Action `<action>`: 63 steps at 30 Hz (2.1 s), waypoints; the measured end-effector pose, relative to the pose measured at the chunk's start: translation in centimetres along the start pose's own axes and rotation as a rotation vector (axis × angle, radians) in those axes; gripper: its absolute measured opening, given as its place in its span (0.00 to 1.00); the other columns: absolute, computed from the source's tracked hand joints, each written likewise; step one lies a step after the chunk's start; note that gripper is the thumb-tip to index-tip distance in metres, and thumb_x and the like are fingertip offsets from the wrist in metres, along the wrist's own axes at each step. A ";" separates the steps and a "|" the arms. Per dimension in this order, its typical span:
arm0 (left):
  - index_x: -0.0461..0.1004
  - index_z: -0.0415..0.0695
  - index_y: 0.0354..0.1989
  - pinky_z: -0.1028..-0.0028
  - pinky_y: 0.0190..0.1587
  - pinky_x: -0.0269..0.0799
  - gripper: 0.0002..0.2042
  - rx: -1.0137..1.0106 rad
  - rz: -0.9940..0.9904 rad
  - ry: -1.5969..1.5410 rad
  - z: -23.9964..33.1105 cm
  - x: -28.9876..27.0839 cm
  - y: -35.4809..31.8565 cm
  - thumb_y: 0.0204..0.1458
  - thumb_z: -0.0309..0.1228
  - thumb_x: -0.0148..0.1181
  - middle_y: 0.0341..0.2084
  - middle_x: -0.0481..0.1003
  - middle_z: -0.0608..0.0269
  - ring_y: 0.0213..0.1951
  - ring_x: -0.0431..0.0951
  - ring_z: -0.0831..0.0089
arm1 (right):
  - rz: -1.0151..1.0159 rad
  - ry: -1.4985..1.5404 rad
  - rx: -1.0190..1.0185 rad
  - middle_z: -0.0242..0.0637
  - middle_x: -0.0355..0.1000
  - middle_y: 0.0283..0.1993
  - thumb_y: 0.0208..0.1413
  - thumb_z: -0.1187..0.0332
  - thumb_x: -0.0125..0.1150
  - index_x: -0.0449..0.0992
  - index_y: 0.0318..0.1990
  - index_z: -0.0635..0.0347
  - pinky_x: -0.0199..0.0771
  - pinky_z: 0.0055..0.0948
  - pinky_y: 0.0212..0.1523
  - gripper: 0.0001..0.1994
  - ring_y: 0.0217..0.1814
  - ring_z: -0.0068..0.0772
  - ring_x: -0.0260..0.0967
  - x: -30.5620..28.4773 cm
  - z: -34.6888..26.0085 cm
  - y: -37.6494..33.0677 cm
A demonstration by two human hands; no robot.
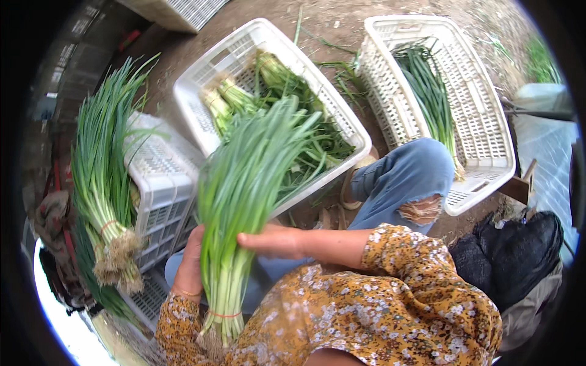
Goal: The person sits on the ground and sorts green onions by hand, gathering them into bundles and placing them into white plastic crates. The person repeatedly picks up bunches, aligns them, and transfers them between crates.
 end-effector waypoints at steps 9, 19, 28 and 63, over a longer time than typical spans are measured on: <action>0.66 0.36 0.58 0.69 0.54 0.71 0.23 0.743 0.266 -0.263 13.5 4.4 4.1 0.60 0.40 0.51 0.50 0.74 0.56 0.48 0.76 0.68 | 0.215 -0.039 -1.018 0.50 0.56 0.63 0.32 0.60 0.80 0.33 0.70 0.62 0.53 0.37 0.68 0.64 0.68 0.44 0.52 0.9 -19.0 -2.9; 0.60 0.45 0.65 0.62 0.67 0.53 0.27 0.523 -0.875 -0.796 34.5 25.1 10.7 0.63 0.49 0.45 0.62 0.64 0.62 0.63 0.62 0.67 | 0.451 -0.543 -1.116 0.49 0.71 0.46 0.32 0.74 0.68 0.63 0.56 0.70 0.74 0.34 0.53 0.36 0.47 0.39 0.72 -8.6 -36.1 -29.0; 0.35 0.44 0.72 0.61 0.58 0.67 0.44 0.439 -0.314 -0.072 24.9 28.0 23.4 0.57 0.51 0.55 0.64 0.54 0.38 0.60 0.65 0.53 | 1.427 -0.720 -0.840 0.47 0.67 0.56 0.26 0.70 0.67 0.55 0.65 0.68 0.61 0.33 0.65 0.49 0.57 0.42 0.65 -29.9 -24.9 -54.2; 0.46 0.38 0.68 0.73 0.43 0.75 0.35 0.299 0.217 0.033 9.7 17.9 31.8 0.54 0.22 0.57 0.47 0.72 0.50 0.43 0.78 0.66 | 2.096 -1.257 0.447 0.49 0.57 0.65 0.35 0.78 0.68 0.46 0.72 0.39 0.58 0.48 0.63 0.53 0.67 0.54 0.55 -56.4 -4.2 -53.0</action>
Point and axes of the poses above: each hand's wrist, its own y-axis towards the middle knuckle, its own x-axis out of the palm, z = x × y, the point moved 4 cm from there along y, towards the middle knuckle
